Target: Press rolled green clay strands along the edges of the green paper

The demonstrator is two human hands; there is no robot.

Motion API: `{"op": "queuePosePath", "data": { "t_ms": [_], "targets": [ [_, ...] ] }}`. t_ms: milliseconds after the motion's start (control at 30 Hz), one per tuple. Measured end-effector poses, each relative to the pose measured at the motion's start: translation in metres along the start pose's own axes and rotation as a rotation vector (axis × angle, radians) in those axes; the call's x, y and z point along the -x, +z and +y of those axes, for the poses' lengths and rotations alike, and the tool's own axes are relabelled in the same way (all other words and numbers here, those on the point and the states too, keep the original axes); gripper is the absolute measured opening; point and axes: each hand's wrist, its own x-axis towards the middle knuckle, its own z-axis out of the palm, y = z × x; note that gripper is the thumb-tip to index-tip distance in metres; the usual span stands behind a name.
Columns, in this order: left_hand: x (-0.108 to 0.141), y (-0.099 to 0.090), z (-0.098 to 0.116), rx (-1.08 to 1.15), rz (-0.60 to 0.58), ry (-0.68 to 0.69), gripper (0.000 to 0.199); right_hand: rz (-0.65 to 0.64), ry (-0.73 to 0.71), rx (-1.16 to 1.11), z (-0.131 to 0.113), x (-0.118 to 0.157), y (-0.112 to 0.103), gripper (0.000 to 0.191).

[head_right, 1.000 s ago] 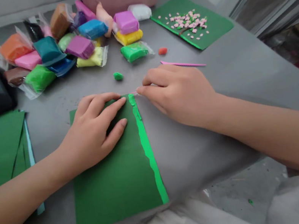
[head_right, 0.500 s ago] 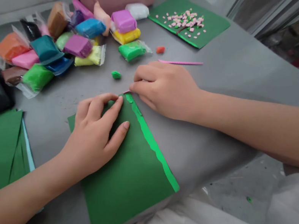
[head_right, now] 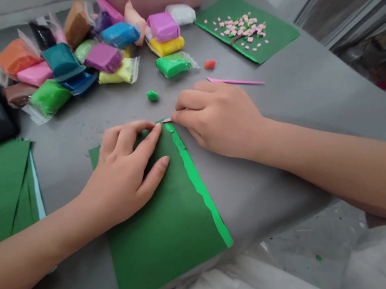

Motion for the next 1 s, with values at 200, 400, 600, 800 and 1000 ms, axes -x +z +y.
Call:
{"op": "queuePosePath", "data": {
  "t_ms": [200,400,600,800,1000],
  "targets": [
    [-0.0011,-0.0051,0.0016,-0.002,-0.048,-0.012,0.067,-0.025,-0.043,-0.01,0.0023,0.0002,-0.0019,0.045],
    [-0.0009,-0.0048,0.0009,-0.005,-0.046,0.001,0.068,-0.023,-0.033,-0.018,0.001,0.0027,-0.0041,0.044],
    [0.0006,-0.0016,0.0015,-0.028,-0.006,-0.005,0.067,-0.04,-0.008,-0.011,-0.0013,0.0033,-0.0056,0.043],
    [0.0018,0.0009,0.0015,-0.03,0.0,-0.009,0.065,0.124,-0.087,0.057,-0.0037,0.0054,-0.0018,0.037],
    [0.0009,0.003,0.0031,-0.04,0.019,-0.012,0.065,0.017,-0.032,-0.02,-0.005,0.0063,-0.0054,0.039]
  ]
}}
